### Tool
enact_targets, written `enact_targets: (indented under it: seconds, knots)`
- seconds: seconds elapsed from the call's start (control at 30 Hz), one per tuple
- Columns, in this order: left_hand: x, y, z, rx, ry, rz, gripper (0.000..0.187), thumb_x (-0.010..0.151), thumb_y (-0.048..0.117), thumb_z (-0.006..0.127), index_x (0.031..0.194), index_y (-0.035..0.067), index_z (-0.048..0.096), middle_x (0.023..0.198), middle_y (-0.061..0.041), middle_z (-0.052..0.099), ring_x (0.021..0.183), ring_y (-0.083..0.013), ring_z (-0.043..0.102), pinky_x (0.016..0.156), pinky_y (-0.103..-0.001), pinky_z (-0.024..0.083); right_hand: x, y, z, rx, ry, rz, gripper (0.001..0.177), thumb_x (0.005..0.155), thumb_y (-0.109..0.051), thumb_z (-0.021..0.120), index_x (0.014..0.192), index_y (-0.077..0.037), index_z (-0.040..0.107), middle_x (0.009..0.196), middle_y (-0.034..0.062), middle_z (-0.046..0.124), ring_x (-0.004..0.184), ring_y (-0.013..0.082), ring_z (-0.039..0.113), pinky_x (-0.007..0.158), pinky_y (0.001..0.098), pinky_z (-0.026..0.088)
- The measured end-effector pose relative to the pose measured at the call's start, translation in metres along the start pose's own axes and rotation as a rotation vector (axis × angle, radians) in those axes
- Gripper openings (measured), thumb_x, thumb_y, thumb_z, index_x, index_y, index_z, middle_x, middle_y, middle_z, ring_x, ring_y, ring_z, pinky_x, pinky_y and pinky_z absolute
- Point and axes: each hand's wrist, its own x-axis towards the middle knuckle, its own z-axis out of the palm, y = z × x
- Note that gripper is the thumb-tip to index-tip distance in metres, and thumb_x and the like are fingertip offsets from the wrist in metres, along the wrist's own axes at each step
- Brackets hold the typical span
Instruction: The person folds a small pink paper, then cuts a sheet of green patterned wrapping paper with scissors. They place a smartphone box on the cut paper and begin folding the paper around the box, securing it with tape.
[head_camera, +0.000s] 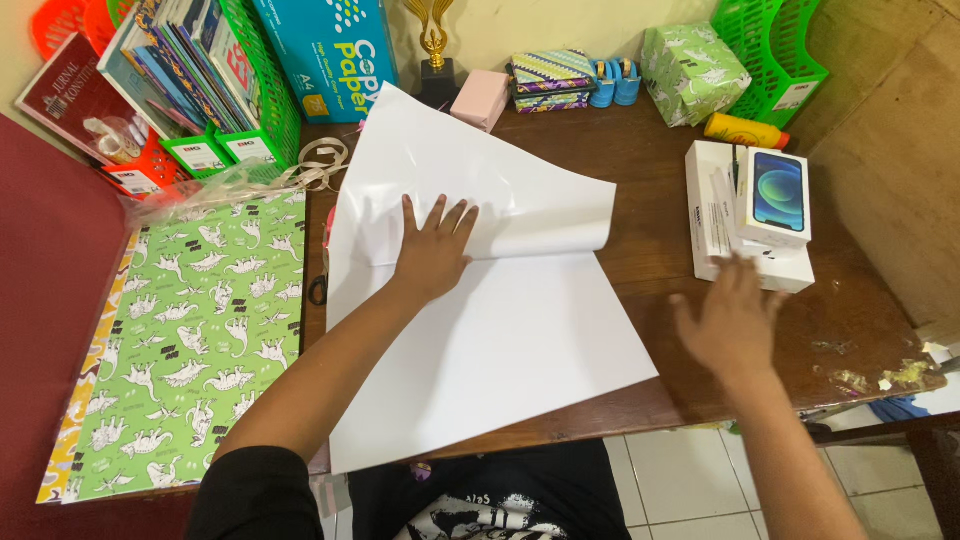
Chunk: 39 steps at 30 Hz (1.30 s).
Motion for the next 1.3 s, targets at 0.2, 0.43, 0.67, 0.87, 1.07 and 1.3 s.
enact_targets:
  seconds: [0.2, 0.43, 0.67, 0.87, 1.07, 1.3]
  knots:
    - [-0.002, -0.006, -0.008, 0.156, -0.062, -0.044, 0.026, 0.096, 0.027, 0.067, 0.116, 0.011, 0.067, 0.123, -0.007, 0.062, 0.12, -0.0281, 0.058, 0.12, -0.07, 0.018, -0.035, -0.109, -0.051, 0.276, -0.498, -0.645, 0.079, 0.089, -0.062, 0.059, 0.154, -0.022, 0.04, 0.168, 0.0073, 0.022, 0.154, 0.0299, 0.014, 0.119, 0.058, 0.011]
    - [-0.016, 0.001, -0.005, 0.07, -0.139, 0.079, 0.054, 0.092, 0.034, 0.065, 0.141, 0.015, 0.056, 0.142, -0.011, 0.055, 0.134, -0.0314, 0.049, 0.117, -0.07, 0.015, -0.058, -0.107, -0.091, 0.066, -0.649, -0.401, 0.066, 0.087, -0.064, 0.061, 0.14, -0.024, 0.06, 0.154, 0.0032, 0.046, 0.142, 0.0275, 0.041, 0.119, 0.0538, 0.027]
    - [-0.009, 0.015, 0.013, -0.117, -0.377, -0.018, 0.065, 0.102, 0.056, 0.04, 0.158, 0.023, 0.033, 0.168, -0.013, 0.018, 0.154, -0.0345, 0.017, 0.122, -0.062, 0.01, -0.025, -0.082, -0.093, 0.079, -0.752, -0.131, 0.058, 0.088, -0.064, 0.06, 0.131, -0.026, 0.068, 0.118, 0.0002, 0.08, 0.108, 0.0197, 0.075, 0.113, 0.0381, 0.046]
    - [-0.019, 0.006, 0.022, -0.244, -0.374, -0.092, 0.069, 0.102, 0.061, 0.03, 0.161, 0.028, 0.022, 0.171, -0.005, 0.011, 0.158, -0.0311, 0.009, 0.121, -0.066, 0.005, 0.019, -0.097, -0.037, 0.146, -0.45, -0.366, 0.081, 0.082, -0.069, 0.063, 0.151, -0.031, 0.044, 0.164, 0.0101, 0.022, 0.154, 0.0312, 0.013, 0.12, 0.059, 0.012]
    - [-0.027, -0.017, 0.036, -0.284, -0.211, -0.135, 0.073, 0.1, 0.064, 0.036, 0.161, 0.024, 0.028, 0.17, -0.008, 0.017, 0.157, -0.0338, 0.011, 0.121, -0.066, 0.003, 0.046, -0.118, 0.009, 0.137, -0.465, -0.478, 0.086, 0.087, -0.075, 0.051, 0.158, -0.03, 0.03, 0.169, 0.008, 0.011, 0.155, 0.029, 0.006, 0.121, 0.0626, 0.001]
    - [-0.03, -0.019, 0.043, -0.315, -0.135, -0.199, 0.074, 0.098, 0.065, 0.041, 0.158, 0.022, 0.035, 0.168, -0.01, 0.023, 0.156, -0.035, 0.015, 0.122, -0.065, 0.004, 0.063, -0.123, 0.021, 0.128, -0.558, -0.357, 0.08, 0.086, -0.078, 0.044, 0.156, -0.039, 0.033, 0.173, -0.0027, 0.012, 0.16, 0.0247, 0.002, 0.123, 0.0632, -0.006]
